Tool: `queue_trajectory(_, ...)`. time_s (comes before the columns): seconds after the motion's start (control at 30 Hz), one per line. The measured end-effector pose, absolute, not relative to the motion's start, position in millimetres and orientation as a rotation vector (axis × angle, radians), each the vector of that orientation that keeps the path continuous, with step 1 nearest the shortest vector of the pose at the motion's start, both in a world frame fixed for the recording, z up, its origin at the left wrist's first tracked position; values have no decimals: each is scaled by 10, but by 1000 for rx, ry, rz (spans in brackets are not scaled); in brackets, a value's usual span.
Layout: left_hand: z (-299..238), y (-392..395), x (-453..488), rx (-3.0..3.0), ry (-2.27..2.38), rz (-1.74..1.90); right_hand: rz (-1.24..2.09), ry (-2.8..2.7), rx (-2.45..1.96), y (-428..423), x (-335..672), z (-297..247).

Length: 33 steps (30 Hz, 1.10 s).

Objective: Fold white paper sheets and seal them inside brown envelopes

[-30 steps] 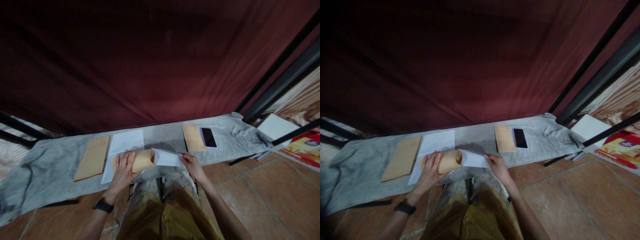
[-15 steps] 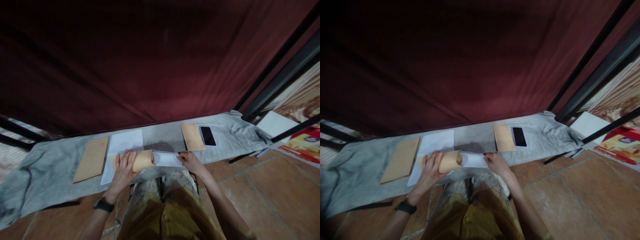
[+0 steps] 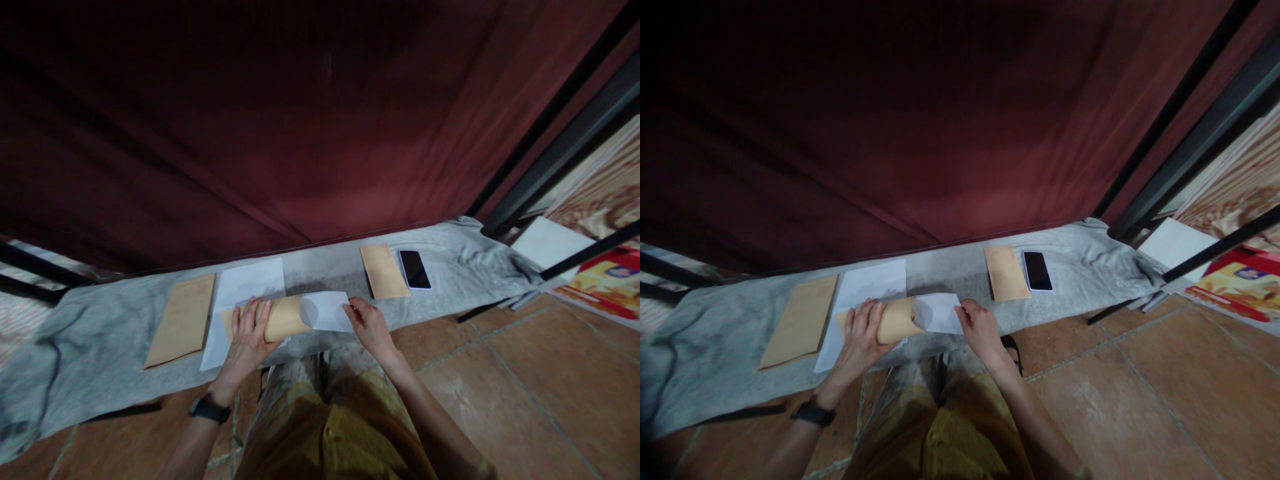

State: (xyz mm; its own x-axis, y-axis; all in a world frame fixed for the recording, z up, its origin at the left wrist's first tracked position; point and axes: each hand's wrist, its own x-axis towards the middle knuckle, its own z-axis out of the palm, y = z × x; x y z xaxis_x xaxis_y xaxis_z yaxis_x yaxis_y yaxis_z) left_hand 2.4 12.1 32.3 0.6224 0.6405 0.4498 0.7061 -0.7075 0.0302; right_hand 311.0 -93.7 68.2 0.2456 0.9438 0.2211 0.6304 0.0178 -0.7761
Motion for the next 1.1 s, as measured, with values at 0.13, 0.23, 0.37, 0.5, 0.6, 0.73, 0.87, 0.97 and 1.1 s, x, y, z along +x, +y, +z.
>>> queue_trajectory(0.13, 332, 124, 41, -2711, -1087, -665, 425, -1418, -1654, -890, 3035, 635)
queue_trajectory(0.23, 333, 123, 54, -2714, -1085, -630, 417, -1301, -1662, -859, 2975, 613)
queue_trajectory(0.37, 332, 111, 88, -2748, -1085, -578, 433, -1307, -1612, -840, 2863, 585)
queue_trajectory(0.5, 323, 108, 111, -2785, -1087, -575, 461, -1374, -1634, -838, 2725, 562)
queue_trajectory(0.6, 318, 111, 116, -2793, -1084, -595, 470, -1423, -1687, -838, 2638, 566)
queue_trajectory(0.73, 334, 103, 137, -2804, -1058, -618, 476, -1506, -1759, -828, 2565, 593)
queue_trajectory(0.87, 356, 93, 170, -2813, -1019, -618, 515, -1538, -1835, -806, 2526, 617)
queue_trajectory(0.97, 358, 90, 192, -2828, -1011, -609, 582, -1492, -1893, -784, 2515, 627)
queue_trajectory(1.1, 354, 88, 221, -2840, -997, -604, 619, -1409, -1944, -769, 2520, 628)
